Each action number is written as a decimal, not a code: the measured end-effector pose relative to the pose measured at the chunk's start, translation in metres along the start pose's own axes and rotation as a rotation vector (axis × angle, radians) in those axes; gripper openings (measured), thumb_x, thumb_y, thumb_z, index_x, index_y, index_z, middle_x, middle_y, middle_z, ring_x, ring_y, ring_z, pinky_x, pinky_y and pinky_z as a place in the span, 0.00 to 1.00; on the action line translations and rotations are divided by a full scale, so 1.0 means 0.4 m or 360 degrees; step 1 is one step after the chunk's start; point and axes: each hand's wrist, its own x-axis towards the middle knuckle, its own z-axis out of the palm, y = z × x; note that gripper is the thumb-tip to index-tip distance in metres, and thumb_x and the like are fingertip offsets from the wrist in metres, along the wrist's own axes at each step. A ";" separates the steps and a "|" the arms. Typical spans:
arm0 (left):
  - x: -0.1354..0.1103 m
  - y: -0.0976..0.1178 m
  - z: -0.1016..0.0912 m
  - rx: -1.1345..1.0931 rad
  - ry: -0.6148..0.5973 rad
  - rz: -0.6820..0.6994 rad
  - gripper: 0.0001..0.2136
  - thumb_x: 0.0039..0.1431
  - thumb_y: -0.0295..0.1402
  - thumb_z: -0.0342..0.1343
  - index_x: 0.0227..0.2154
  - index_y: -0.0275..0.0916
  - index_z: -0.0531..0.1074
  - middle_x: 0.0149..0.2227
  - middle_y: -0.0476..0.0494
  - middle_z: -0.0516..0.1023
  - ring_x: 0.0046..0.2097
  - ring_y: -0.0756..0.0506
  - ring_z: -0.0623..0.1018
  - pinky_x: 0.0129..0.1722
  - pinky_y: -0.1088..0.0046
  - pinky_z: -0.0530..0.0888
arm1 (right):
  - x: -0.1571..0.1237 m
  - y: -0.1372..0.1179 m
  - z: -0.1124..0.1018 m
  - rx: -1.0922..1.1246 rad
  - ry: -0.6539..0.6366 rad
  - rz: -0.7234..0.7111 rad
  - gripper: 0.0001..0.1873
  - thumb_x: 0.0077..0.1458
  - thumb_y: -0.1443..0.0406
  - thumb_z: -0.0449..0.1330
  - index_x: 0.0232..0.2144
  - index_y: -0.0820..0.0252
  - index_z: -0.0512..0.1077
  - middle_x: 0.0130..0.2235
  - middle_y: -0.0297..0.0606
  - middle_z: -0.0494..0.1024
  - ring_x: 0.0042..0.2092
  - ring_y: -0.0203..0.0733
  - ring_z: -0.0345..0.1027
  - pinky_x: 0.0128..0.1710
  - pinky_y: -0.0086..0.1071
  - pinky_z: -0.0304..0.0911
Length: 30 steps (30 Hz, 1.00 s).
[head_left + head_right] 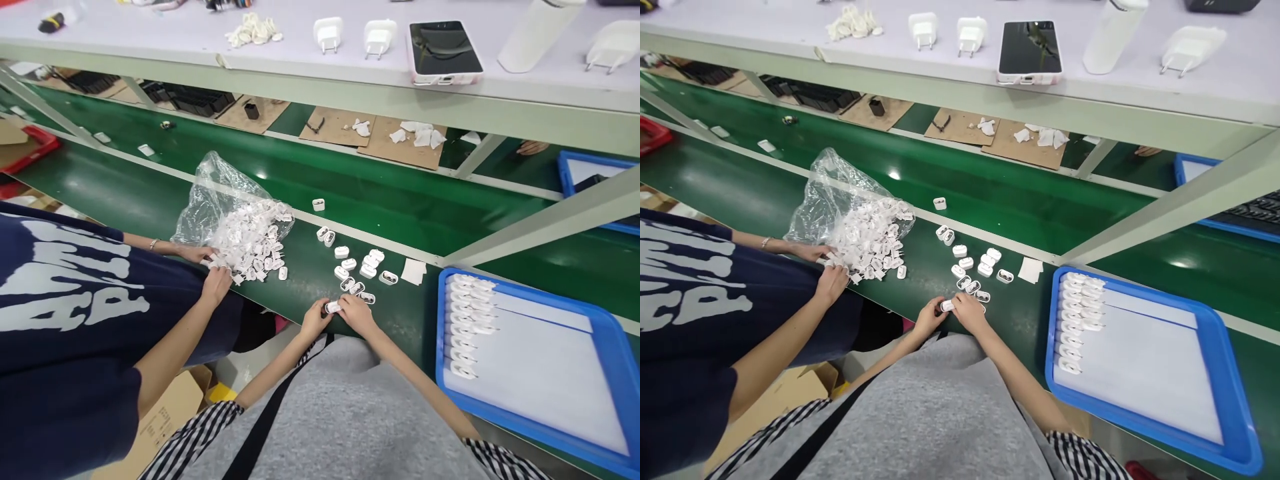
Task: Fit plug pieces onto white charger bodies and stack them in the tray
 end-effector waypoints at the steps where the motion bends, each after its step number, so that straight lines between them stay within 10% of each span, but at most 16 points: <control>1: 0.000 0.000 -0.001 0.0015 -0.0002 -0.0011 0.15 0.43 0.28 0.50 0.39 0.42 0.63 0.37 0.51 0.70 0.31 0.53 0.70 0.34 0.79 0.66 | 0.009 0.001 0.002 -0.0041 -0.0050 -0.0029 0.05 0.47 0.69 0.51 0.29 0.63 0.66 0.35 0.42 0.70 0.37 0.42 0.61 0.36 0.32 0.55; 19: 0.003 0.074 -0.054 0.0666 -0.0482 -0.0120 0.16 0.51 0.29 0.45 0.45 0.36 0.61 0.41 0.38 0.69 0.42 0.43 0.69 0.39 0.71 0.65 | 0.080 -0.027 -0.047 -0.0271 -0.0765 -0.0063 0.11 0.46 0.71 0.51 0.35 0.62 0.67 0.37 0.40 0.72 0.37 0.41 0.65 0.34 0.28 0.54; 30: 0.050 0.095 -0.087 0.0722 -0.0731 -0.0175 0.11 0.41 0.31 0.55 0.31 0.34 0.70 0.33 0.34 0.72 0.38 0.38 0.71 0.35 0.67 0.67 | 0.060 -0.076 -0.028 -0.0450 -0.0651 -0.0030 0.16 0.51 0.75 0.40 0.33 0.69 0.67 0.33 0.47 0.72 0.36 0.44 0.64 0.37 0.34 0.52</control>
